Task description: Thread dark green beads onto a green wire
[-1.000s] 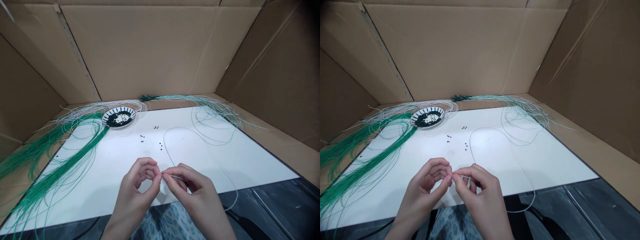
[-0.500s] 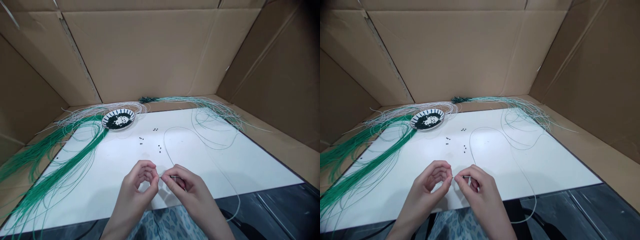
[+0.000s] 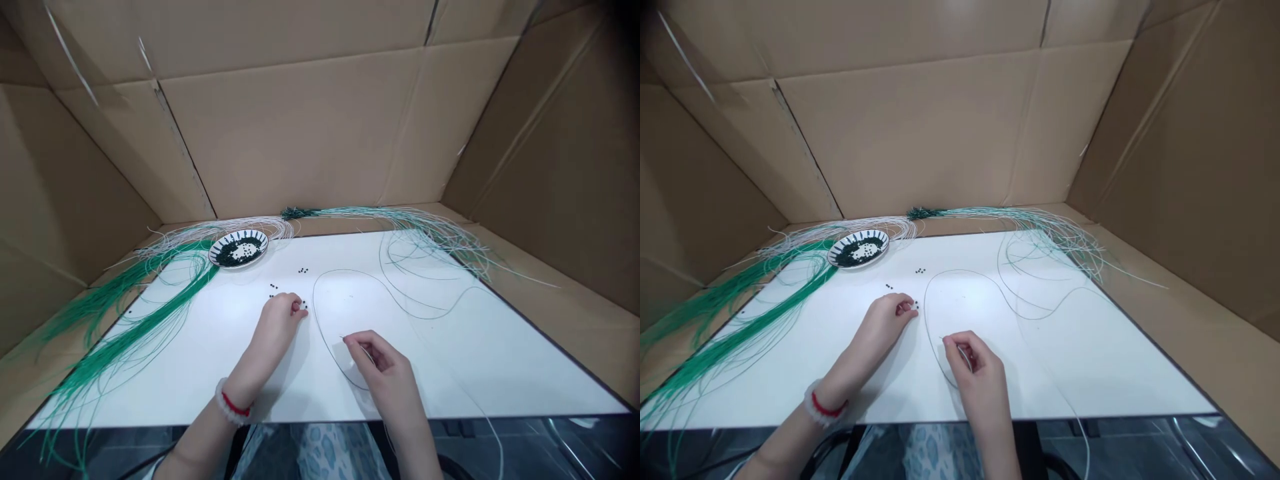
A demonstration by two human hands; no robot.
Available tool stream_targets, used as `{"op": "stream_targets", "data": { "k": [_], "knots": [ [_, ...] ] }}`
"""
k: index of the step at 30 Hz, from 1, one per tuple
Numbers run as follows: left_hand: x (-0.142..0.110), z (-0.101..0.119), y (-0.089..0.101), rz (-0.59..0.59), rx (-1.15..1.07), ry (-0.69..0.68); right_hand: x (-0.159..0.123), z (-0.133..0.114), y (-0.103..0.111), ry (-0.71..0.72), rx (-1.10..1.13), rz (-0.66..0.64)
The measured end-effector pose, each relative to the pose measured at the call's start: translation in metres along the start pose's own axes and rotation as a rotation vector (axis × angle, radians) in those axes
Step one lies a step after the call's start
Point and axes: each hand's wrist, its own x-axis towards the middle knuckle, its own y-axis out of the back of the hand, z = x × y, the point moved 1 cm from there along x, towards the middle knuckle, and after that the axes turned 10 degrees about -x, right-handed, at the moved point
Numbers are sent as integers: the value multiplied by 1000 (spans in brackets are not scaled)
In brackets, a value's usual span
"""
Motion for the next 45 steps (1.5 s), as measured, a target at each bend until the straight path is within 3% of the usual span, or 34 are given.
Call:
{"op": "stream_targets", "data": {
  "k": [16,24,29,33,38,42,45],
  "knots": [
    [-7,21,-11,90,211,1,-3,3,4,15,31,-56],
    [-1,18,-18,88,159,50,-4,7,1,7,23,-46],
    [-2,12,-13,91,-70,57,-2,11,3,8,38,-44],
    [-16,10,-4,44,-426,110,0,10,6,11,83,-83],
    [-45,16,8,-92,-878,214,-3,-8,1,50,91,-142],
    [-60,14,14,-147,-1126,239,-10,-25,-11,154,51,-235],
    [-66,6,15,-184,-1256,261,-16,-36,-20,148,81,-276]
  ]
}}
